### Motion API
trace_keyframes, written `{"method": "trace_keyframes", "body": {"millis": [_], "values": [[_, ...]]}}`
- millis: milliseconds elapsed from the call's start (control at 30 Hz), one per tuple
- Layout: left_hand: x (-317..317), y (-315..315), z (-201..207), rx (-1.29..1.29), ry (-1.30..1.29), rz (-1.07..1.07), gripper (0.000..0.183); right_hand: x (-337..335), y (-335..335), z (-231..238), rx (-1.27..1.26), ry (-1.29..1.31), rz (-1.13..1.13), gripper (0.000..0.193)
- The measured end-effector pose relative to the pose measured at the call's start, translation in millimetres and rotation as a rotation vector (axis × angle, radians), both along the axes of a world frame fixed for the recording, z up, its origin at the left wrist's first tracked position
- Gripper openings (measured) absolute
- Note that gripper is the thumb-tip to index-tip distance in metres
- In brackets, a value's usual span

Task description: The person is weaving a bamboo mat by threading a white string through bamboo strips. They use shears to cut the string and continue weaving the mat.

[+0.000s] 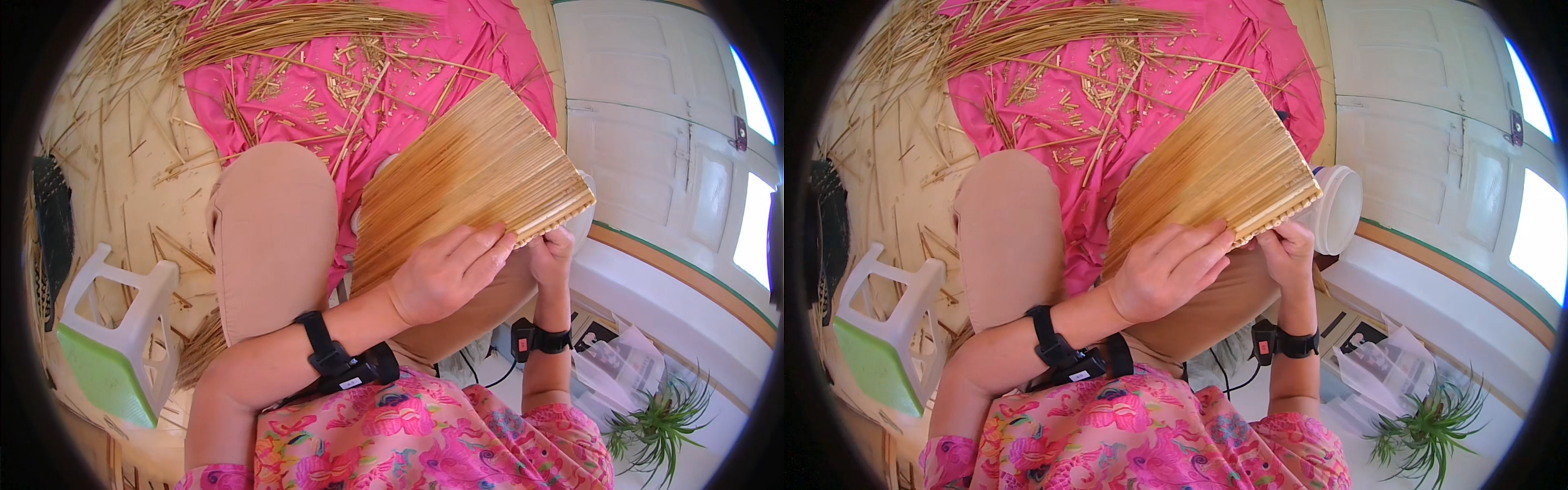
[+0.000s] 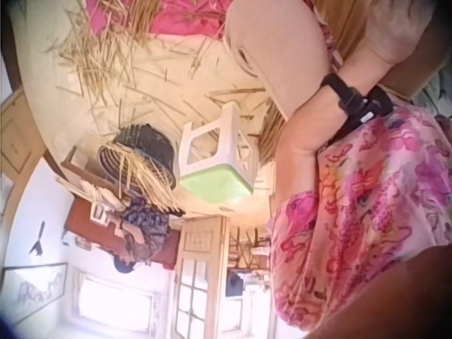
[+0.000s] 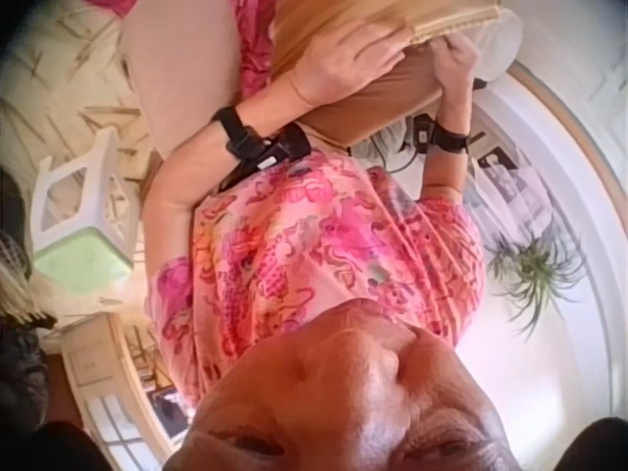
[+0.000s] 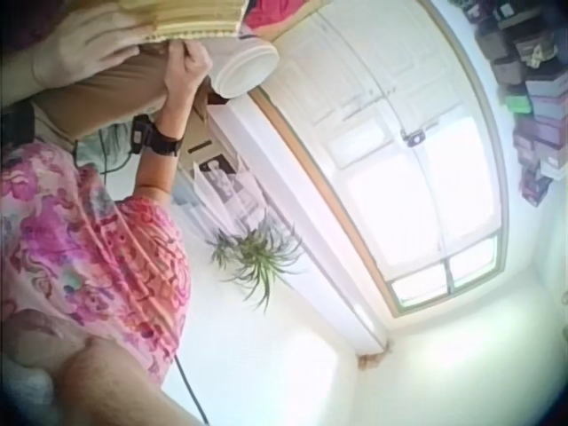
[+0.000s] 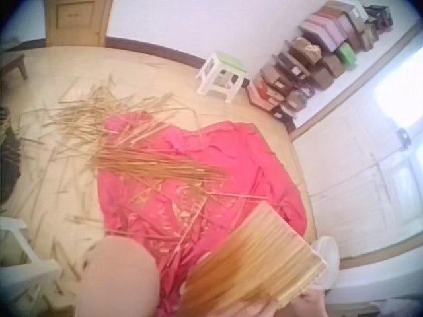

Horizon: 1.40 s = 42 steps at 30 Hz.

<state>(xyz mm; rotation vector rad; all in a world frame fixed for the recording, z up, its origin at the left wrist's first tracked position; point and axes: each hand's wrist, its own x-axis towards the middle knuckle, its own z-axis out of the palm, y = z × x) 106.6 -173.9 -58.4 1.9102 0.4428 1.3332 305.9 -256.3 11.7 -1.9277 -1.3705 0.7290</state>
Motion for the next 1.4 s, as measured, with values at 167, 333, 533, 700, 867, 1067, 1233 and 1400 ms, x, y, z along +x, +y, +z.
{"method": "trace_keyframes", "body": {"millis": [167,333,533,700,867,1067,1233,1400], "values": [[0.3,1.2,-0.8,0.013,0.015,0.039,0.041,-1.7,2.3,-0.8,-0.019,0.038,0.001,0.011],[-1.0,4.2,1.8,-0.012,0.003,0.051,0.038,-4.8,6.0,0.0,-0.018,0.013,0.011,0.011],[-0.6,4.8,1.8,-0.007,0.007,0.072,0.036,-5.0,5.3,-3.0,-0.012,0.031,-0.016,0.011],[-3.7,5.6,2.9,-0.016,0.006,0.071,0.037,-3.5,6.0,-4.7,-0.028,0.104,0.009,0.011],[-2.9,5.9,1.5,-0.015,-0.009,0.092,0.037,-5.6,10.4,-5.2,-0.011,0.130,0.019,0.012],[-4.7,5.1,-1.8,0.009,0.025,0.069,0.043,-5.9,12.5,-4.9,-0.008,0.114,0.043,0.011],[-4.9,5.5,-1.8,0.013,0.016,0.094,0.041,-9.1,16.1,-3.7,0.015,0.102,0.069,0.010],[-4.8,7.0,1.1,-0.014,0.014,0.122,0.038,-19.8,23.6,6.6,-0.028,0.026,0.073,0.010]]}}
